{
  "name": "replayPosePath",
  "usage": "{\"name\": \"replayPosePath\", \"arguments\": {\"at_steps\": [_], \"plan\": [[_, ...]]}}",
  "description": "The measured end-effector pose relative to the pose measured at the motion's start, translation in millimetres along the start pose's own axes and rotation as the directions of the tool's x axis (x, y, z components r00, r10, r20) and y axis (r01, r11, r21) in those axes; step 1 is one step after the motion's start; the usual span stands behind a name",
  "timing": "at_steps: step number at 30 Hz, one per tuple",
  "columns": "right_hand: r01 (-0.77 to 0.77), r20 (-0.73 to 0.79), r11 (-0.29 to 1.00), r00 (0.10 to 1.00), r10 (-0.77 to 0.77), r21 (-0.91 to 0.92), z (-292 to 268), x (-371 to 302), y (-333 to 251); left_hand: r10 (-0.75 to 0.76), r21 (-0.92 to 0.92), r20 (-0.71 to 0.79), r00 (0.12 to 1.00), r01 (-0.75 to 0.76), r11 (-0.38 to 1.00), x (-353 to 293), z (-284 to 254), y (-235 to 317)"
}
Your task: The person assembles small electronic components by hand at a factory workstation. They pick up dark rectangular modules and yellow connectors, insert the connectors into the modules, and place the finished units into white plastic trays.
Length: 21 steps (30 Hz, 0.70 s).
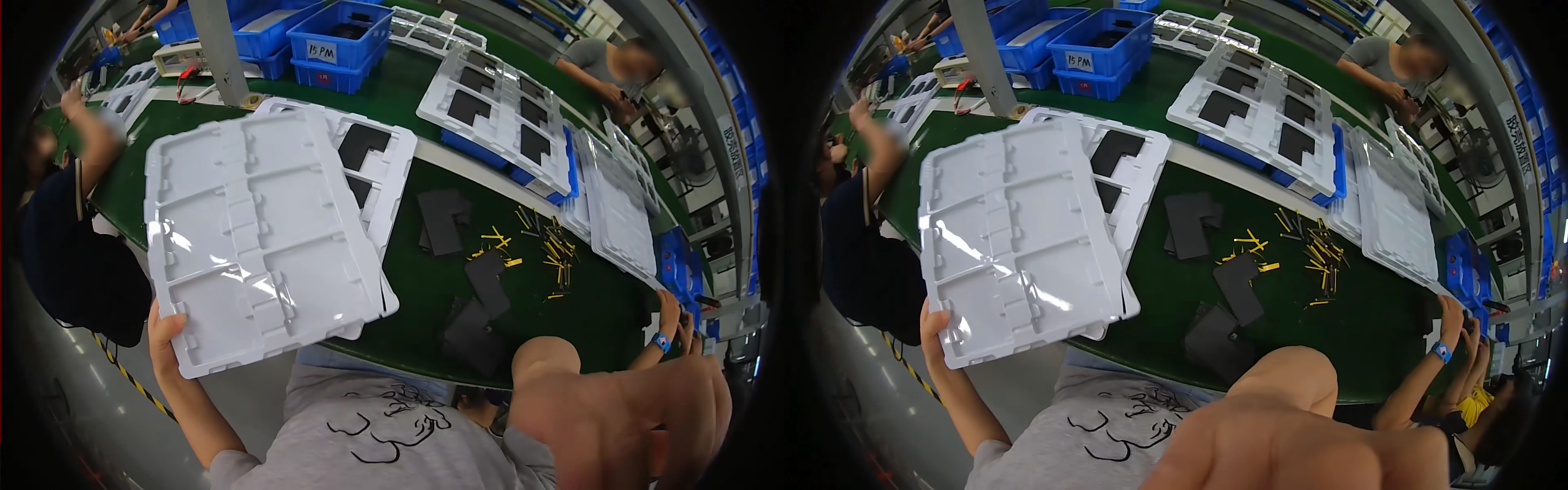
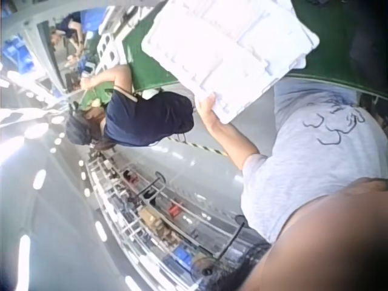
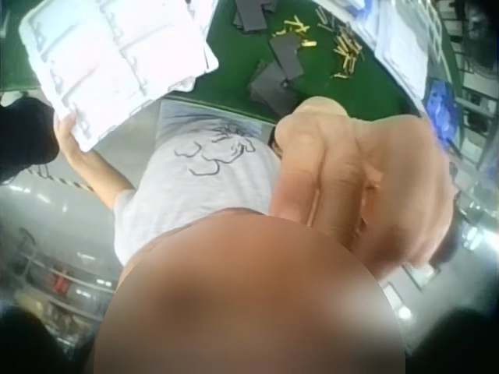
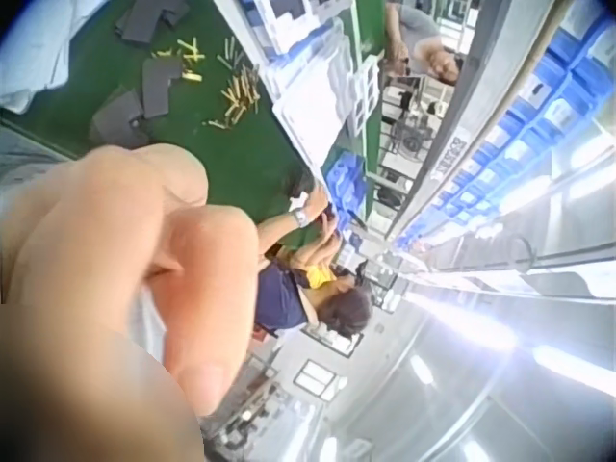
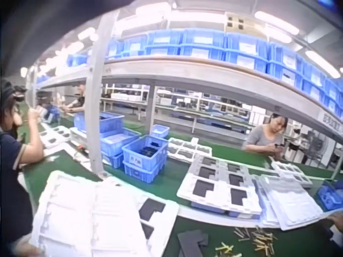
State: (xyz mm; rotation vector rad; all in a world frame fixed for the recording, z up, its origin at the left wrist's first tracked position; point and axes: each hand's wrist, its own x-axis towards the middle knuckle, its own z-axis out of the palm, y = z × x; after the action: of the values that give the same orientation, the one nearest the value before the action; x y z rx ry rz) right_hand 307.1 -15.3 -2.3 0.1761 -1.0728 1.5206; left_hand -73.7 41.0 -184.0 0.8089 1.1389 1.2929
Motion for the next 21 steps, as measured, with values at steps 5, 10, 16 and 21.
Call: {"name": "replayPosePath", "arguments": {"at_steps": [5,10,16,21], "plan": [[0.12,0.204,0.992,0.973,-0.108,-0.047,-11.2,9.6,9.9,-0.01,0.063,0.108,0.994,0.003,0.998,17.6,23.8,5.2],[0.197,0.04,0.964,0.98,-0.193,-0.179,-4.7,7.7,17.4,0.016,0.286,0.139,0.99,-0.056,0.957,37.5,17.8,24.6],[0.245,0.12,0.941,0.968,-0.221,-0.236,-26.4,6.9,9.4,0.102,0.432,0.281,0.954,-0.22,0.875,75.0,19.7,45.5],[0.149,0.056,0.939,0.989,-0.139,-0.309,-37.6,9.1,26.1,0.167,0.575,0.326,0.931,-0.335,0.746,118.7,15.5,38.9]]}}
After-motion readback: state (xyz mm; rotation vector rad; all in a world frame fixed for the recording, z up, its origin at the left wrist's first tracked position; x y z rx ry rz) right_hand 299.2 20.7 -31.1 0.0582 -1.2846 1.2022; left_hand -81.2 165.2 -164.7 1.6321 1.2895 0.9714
